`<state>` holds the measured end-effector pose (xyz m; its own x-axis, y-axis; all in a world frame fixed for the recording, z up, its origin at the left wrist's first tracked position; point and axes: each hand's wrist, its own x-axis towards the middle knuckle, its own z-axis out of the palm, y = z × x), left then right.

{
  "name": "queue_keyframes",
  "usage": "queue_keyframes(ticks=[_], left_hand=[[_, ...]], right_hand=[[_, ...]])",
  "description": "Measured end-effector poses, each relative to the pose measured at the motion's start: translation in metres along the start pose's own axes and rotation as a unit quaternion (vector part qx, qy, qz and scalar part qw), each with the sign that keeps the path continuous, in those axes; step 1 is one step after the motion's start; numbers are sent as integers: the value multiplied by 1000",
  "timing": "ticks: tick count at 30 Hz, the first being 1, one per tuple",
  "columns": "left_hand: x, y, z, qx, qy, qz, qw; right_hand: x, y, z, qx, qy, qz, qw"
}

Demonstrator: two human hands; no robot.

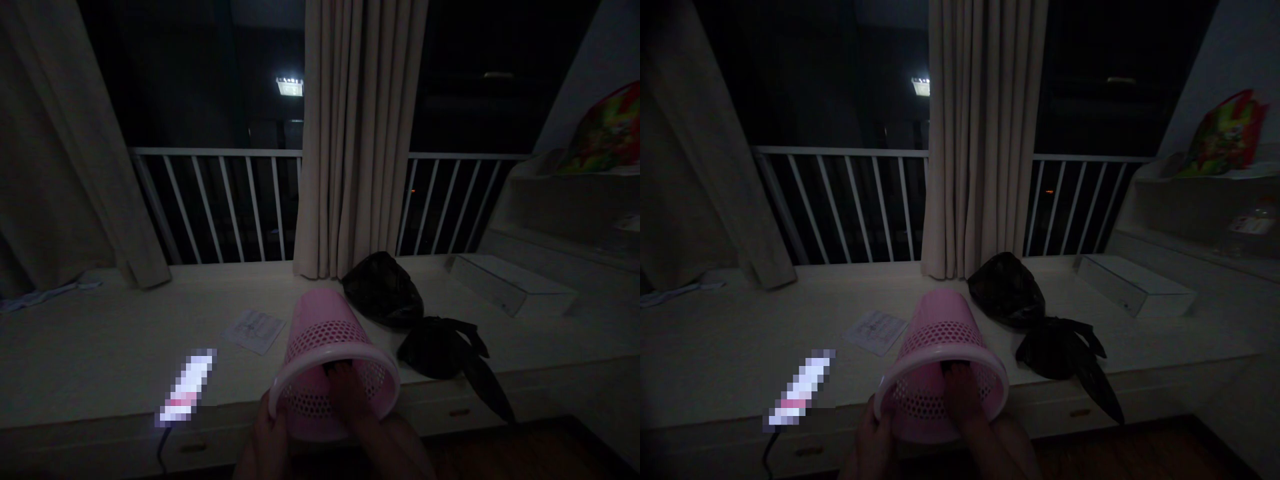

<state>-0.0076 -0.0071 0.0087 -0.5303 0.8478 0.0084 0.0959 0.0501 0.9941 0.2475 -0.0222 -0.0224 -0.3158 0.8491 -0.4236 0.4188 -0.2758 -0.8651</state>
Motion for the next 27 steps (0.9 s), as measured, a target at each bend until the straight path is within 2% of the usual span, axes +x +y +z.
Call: queue_keyframes(ticks=[3,6,10,12,13,14,17,20,23,27], left_hand=[[1,2,1,5,4,4,1000],[1,6,1,-16,5,12,1000],[0,8,1,-23,-2,6,1000],[1,6,1,-15,-2,3,1000],[2,4,1,-11,-1,3,1000],[3,3,1,-4,-1,1,1000],[5,2,1,17,-9,-3,1000],[6,6,0,12,-13,-2,1000],[6,8,0,-1,-19,-4,1000],[4,1,2,-8,-16,18,1000]], right_hand=[[-1,1,-4,37,-2,-28,999],[-1,3,-3,-3,35,-66,997],[12,0,9,-82,117,-54,988],[31,-14,17,-205,180,-64,960],[44,-23,20,-302,206,-80,927],[57,-34,23,-337,213,-97,912],[92,-61,27,-386,208,-136,888],[105,-72,28,-393,206,-142,885],[85,-62,27,-356,204,-119,904],[24,-25,18,-242,182,-82,950]])
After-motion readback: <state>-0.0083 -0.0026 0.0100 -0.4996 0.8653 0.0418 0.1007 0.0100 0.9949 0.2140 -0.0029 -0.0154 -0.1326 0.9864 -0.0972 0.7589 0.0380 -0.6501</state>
